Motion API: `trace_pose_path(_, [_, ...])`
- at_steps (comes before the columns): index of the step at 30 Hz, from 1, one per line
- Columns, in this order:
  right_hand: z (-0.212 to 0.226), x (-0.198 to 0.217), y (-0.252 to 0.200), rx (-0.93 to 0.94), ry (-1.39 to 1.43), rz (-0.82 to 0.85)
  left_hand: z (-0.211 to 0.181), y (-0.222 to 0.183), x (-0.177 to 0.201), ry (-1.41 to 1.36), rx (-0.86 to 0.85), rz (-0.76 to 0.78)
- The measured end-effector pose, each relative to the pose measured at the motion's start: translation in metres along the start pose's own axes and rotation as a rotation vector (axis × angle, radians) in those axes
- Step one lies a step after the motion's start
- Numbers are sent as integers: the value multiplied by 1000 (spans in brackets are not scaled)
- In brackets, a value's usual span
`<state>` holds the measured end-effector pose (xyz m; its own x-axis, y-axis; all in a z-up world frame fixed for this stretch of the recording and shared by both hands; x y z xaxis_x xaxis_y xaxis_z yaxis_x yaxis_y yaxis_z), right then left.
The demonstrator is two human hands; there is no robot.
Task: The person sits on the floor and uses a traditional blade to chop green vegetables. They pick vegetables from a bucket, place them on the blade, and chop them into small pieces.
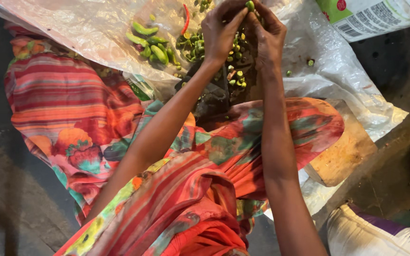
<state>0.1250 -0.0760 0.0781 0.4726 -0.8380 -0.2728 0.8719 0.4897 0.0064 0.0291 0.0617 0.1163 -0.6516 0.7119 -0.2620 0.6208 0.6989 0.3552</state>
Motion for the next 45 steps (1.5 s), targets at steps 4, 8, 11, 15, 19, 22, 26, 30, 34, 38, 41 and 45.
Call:
trace_pose_path(4, [4,9,6,69,-58,-25,-10,6,0,100,-28,-42])
trace_pose_path(8, [14,12,15,168,-144,-32,15,7,-2,182,180,47])
trace_pose_path(11, [11,17,22,221,-133,-22,12,7,4,140,-32,-64])
trace_pose_path(15, [-14,32,22,253,-54,-24,54,-5,3,188,71,-74])
trace_pose_path(19, [-45,21,35,73,-75,8,118,-14,11,-238,497,-200])
trace_pose_path(22, [-58,17,29,-161,-34,18,147,-32,10,-392,729,-186])
trace_pose_path(26, [-50,18,11,-333,101,37,148,-33,6,-519,668,-121])
trace_pose_path(30, [-34,16,19,-236,-11,83,140,-12,1,-404,598,-130])
trace_pose_path(34, [-35,19,30,49,-86,38,143,-7,6,-223,531,-175])
trace_pose_path(38, [-55,28,33,26,-370,-58,162,-17,13,-201,602,-225])
trace_pose_path(41, [-52,36,32,72,-514,-145,169,-17,23,-222,653,-276])
trace_pose_path(45, [-60,47,24,-81,-124,-118,135,-4,22,-311,576,-175])
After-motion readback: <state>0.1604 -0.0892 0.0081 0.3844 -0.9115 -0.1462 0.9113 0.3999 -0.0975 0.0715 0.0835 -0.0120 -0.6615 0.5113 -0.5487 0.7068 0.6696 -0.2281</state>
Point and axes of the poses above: each hand's wrist, its own y-axis towards the middle knuckle, its own x-axis out of the back of the hand, z = x × y, the point moved 9 cm from there along y, towards the middle knuckle, and after that the axes turned 8 degrees about -y, right-handed, at the moved point
